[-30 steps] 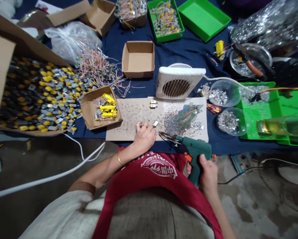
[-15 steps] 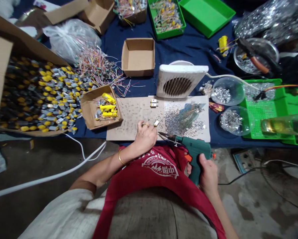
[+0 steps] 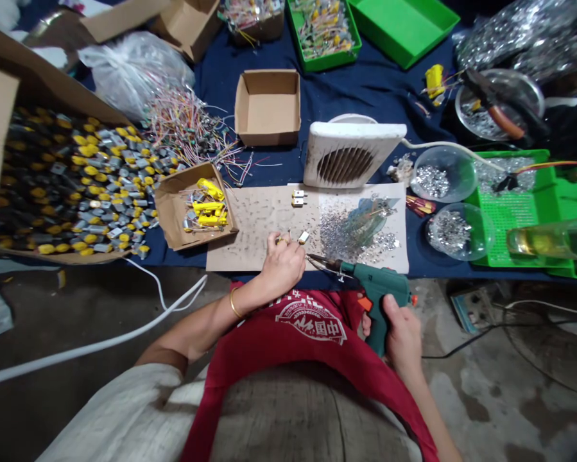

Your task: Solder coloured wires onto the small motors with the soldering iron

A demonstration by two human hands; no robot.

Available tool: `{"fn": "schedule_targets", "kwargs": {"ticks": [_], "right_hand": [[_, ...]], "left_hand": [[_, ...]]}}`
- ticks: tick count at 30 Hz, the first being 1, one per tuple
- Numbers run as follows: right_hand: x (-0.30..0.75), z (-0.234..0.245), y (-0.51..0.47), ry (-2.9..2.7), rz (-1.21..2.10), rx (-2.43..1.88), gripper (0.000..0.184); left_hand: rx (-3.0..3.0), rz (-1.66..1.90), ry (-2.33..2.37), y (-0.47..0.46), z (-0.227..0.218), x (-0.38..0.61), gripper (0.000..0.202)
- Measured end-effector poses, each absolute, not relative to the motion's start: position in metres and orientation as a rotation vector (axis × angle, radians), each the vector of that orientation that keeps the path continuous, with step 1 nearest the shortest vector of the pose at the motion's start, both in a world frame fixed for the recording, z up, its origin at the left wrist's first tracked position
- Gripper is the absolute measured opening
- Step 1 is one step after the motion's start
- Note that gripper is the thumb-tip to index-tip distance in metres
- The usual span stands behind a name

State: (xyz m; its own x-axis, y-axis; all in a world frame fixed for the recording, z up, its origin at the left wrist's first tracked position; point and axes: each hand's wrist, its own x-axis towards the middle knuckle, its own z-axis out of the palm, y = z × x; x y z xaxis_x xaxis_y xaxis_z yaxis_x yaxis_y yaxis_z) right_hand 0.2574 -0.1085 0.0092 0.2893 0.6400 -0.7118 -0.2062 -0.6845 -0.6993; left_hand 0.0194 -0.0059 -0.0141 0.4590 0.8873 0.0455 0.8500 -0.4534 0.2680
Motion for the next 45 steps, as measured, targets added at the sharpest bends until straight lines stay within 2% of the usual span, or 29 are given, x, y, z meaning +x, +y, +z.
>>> {"fn": "schedule_targets", "kwargs": {"ticks": [10,29,34,45], "right_hand": [[0.247,0.028,-0.11,-0.486,1.464,-1.825,0.06],[0.238,0.037,-0.108,-0.326,1.378,-1.856,0.054],[0.248,0.039,-0.112,-0.236,1.371,-1.883,0.055],[0.293,0.048,-0.119,-0.215,0.801,-1.63,0.057]], "left_hand": [[2.545,0.228,1.463,-0.006,-0.013,0.016,0.024],[2.505,0.236,1.462,-0.009,-0.012,0.002,0.023],[2.408,0.334,1.477,-0.004,-0.002,-0.002,0.021],[2.397,0.357,1.766,0.038,-0.012,0.005,0.009]]}}
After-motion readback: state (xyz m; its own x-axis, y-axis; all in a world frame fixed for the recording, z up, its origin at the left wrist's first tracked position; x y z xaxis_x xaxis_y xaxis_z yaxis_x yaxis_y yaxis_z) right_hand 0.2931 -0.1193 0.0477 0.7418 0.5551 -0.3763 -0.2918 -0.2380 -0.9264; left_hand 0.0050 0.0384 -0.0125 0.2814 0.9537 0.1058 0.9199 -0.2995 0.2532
